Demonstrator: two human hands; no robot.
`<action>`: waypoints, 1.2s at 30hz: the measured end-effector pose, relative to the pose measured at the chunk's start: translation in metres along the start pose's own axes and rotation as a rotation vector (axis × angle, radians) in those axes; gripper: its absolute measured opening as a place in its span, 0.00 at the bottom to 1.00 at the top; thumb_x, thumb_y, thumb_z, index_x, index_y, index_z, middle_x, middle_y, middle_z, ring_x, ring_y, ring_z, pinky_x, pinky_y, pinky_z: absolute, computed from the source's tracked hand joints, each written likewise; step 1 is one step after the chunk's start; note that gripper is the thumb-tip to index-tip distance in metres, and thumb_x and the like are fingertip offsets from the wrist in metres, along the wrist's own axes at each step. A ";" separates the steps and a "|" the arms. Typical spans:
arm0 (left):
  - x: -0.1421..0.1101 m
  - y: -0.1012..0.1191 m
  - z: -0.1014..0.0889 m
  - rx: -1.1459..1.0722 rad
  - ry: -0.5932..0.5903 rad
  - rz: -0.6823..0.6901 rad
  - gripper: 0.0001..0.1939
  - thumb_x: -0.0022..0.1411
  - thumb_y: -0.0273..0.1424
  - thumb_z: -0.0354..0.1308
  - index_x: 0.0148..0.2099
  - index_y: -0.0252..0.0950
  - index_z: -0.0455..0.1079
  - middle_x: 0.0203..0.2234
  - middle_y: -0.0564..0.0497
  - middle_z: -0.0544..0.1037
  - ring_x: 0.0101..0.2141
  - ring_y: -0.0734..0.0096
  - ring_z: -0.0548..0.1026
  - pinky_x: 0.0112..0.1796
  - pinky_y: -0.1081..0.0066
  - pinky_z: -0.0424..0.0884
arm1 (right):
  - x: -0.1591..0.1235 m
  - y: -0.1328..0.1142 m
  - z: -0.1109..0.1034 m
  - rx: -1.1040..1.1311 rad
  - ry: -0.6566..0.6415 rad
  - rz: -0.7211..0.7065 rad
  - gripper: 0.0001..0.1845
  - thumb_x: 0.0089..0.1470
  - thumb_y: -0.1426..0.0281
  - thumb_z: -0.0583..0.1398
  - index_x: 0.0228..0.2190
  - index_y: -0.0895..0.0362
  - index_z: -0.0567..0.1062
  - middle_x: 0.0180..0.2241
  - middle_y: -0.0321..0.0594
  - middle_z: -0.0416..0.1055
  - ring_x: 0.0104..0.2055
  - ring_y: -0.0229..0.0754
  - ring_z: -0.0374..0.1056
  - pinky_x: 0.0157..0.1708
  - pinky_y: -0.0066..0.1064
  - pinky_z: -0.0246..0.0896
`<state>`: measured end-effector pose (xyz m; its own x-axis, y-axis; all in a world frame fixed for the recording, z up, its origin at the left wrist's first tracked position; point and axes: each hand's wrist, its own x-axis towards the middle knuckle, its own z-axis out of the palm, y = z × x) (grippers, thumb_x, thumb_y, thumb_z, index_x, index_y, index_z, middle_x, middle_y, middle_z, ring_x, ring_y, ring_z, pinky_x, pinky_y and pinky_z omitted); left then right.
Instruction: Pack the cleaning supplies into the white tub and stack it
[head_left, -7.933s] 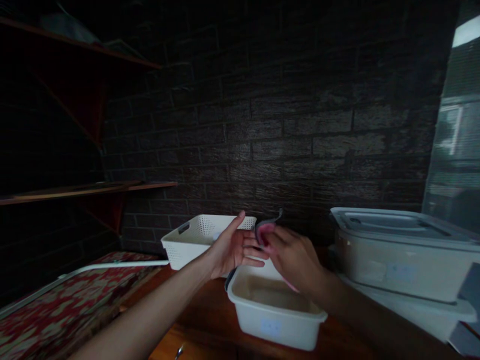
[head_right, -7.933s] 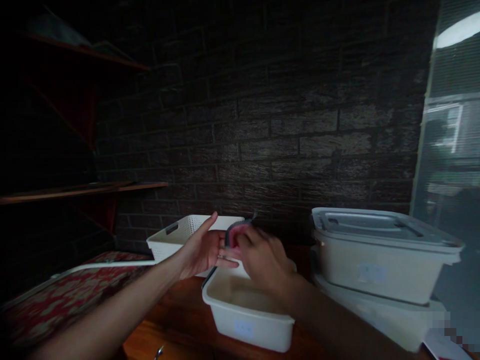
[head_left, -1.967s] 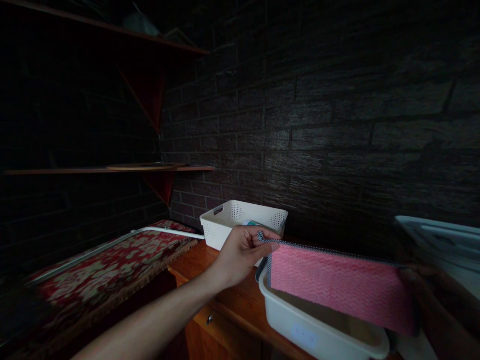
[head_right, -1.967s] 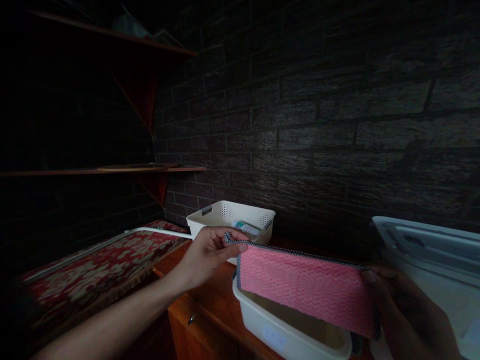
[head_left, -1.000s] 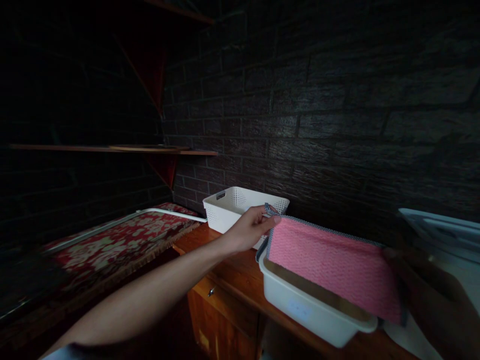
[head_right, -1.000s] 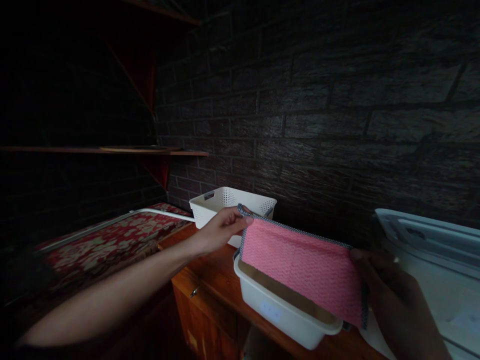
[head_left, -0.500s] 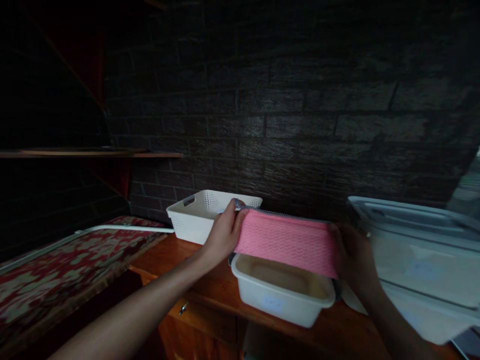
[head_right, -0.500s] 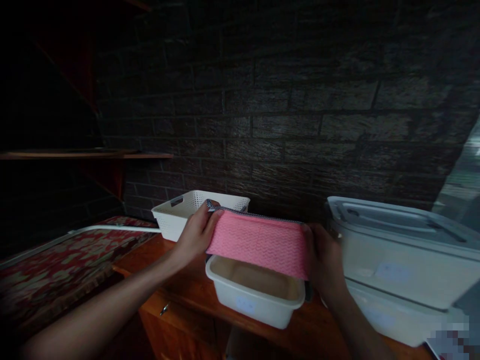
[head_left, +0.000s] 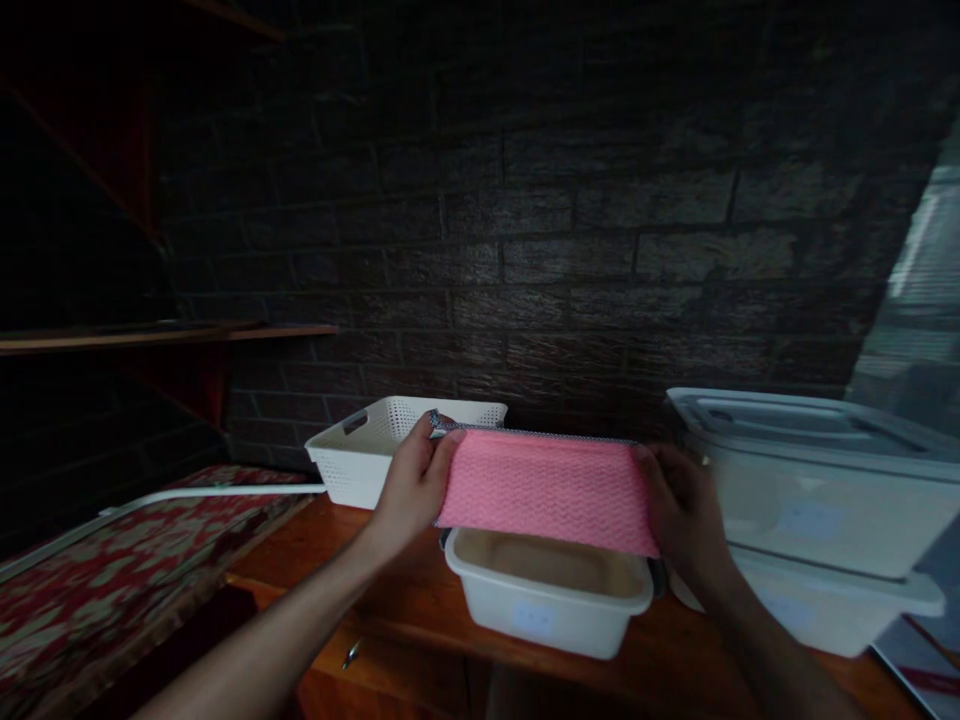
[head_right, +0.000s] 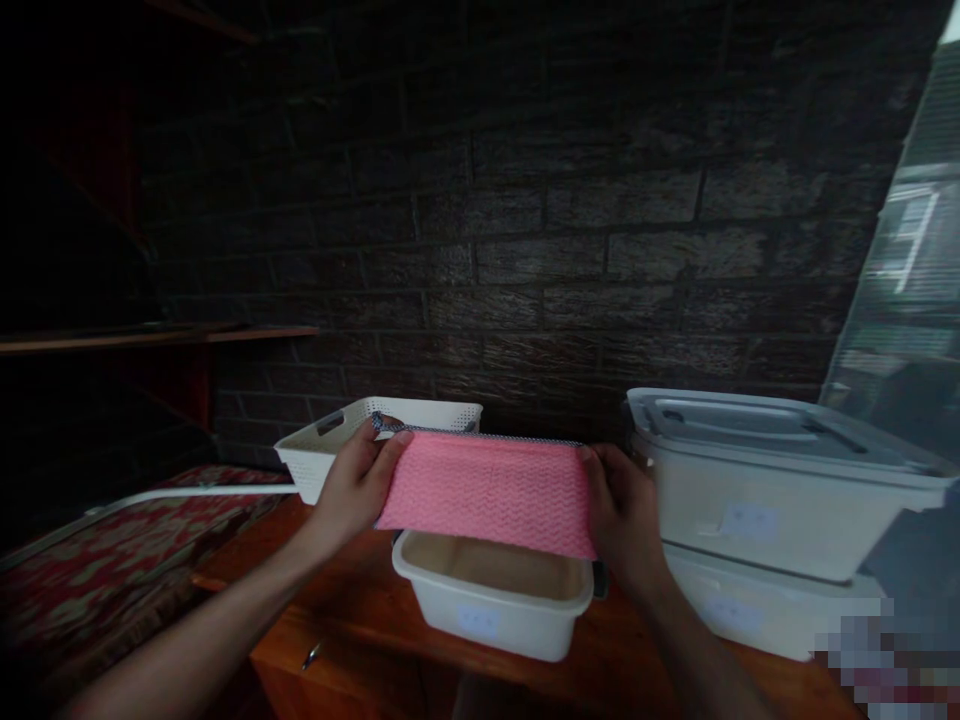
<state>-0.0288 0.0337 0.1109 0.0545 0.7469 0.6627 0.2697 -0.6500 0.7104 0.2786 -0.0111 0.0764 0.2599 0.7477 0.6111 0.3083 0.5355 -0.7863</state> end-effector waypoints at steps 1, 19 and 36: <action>-0.001 0.001 0.000 -0.037 -0.013 -0.013 0.08 0.71 0.38 0.54 0.42 0.38 0.65 0.29 0.54 0.73 0.31 0.69 0.71 0.33 0.71 0.65 | -0.001 0.000 0.000 0.022 0.006 -0.004 0.15 0.65 0.58 0.58 0.36 0.56 0.77 0.25 0.34 0.68 0.27 0.39 0.62 0.24 0.27 0.54; -0.038 0.022 -0.018 -0.318 -0.080 -0.220 0.08 0.67 0.38 0.61 0.42 0.40 0.69 0.26 0.57 0.72 0.27 0.75 0.67 0.30 0.76 0.65 | -0.029 -0.002 -0.031 0.311 -0.186 0.158 0.11 0.61 0.62 0.65 0.44 0.51 0.82 0.42 0.41 0.82 0.42 0.45 0.76 0.41 0.30 0.71; -0.016 0.014 -0.018 -0.083 -0.083 -0.162 0.13 0.64 0.39 0.64 0.33 0.35 0.72 0.25 0.54 0.72 0.29 0.71 0.69 0.30 0.74 0.63 | -0.025 -0.007 -0.036 0.108 -0.226 0.147 0.15 0.56 0.57 0.67 0.41 0.50 0.85 0.38 0.42 0.83 0.38 0.49 0.78 0.38 0.32 0.76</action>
<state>-0.0428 0.0100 0.1142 0.0964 0.8493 0.5190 0.2011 -0.5273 0.8256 0.3029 -0.0475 0.0699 0.0804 0.8822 0.4639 0.1798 0.4450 -0.8773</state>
